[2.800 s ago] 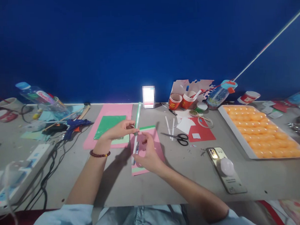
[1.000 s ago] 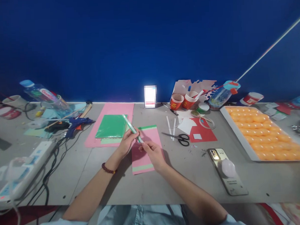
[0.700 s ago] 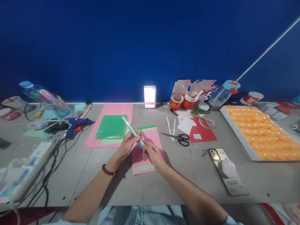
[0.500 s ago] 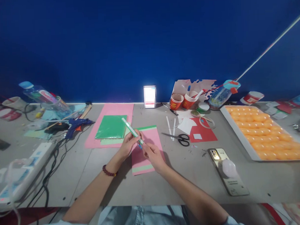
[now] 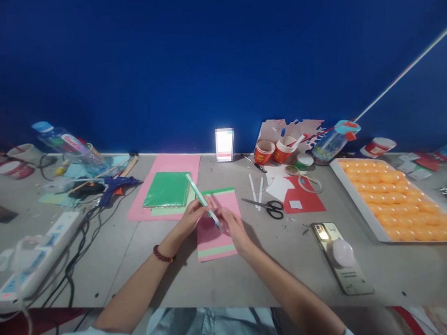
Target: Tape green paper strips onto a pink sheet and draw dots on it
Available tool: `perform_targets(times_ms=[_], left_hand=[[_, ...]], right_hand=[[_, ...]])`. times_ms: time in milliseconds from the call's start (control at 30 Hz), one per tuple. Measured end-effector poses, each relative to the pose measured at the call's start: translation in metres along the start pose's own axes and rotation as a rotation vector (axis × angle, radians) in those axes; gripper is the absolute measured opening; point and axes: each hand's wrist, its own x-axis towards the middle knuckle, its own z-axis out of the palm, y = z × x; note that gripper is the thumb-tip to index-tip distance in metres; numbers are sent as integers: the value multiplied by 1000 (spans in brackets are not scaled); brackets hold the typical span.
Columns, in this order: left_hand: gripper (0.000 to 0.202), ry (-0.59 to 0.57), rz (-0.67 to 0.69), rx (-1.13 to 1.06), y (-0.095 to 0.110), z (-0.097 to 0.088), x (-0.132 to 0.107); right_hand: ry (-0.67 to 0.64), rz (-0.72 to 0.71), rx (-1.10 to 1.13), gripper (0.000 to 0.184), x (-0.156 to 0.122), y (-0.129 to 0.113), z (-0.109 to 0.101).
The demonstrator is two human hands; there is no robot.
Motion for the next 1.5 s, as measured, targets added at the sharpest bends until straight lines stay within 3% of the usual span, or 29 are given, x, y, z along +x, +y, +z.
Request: perform_targets(times_ms=[100, 233, 367, 500, 700, 800, 900, 1000, 1200, 1500], left_hand=[[27, 8, -36, -17, 2, -3, 1], [27, -65, -56, -16, 0, -8, 2], [21, -155, -5, -29, -1, -10, 2], [19, -187, -34, -98, 2, -10, 2], [24, -157, -84, -135, 7, -9, 3], [25, -158, -60, -127, 5, -9, 3], [23, -170, -41, -128, 4, -8, 4], [23, -166, -57, -119, 3, -8, 4], [24, -190, -35, -114, 4, -8, 3], [28, -238, -60, -128, 6, -9, 1]], right_hand=[[148, -68, -204, 34, 8, -18, -26], [187, -176, -727, 20, 11, -32, -88], [200, -230, -1157, 19, 2, -22, -148], [170, -192, -1290, 26, -6, -11, -172], [121, -44, -1325, 23, -7, -33, -167], [116, 119, -1106, 24, -9, -54, -168], [17, 242, -791, 34, -13, -70, -168], [-134, 213, -680, 34, -15, -79, -158], [-430, 160, -807, 30, -14, -89, -122], [-465, 47, -1057, 29, 4, -94, -101]])
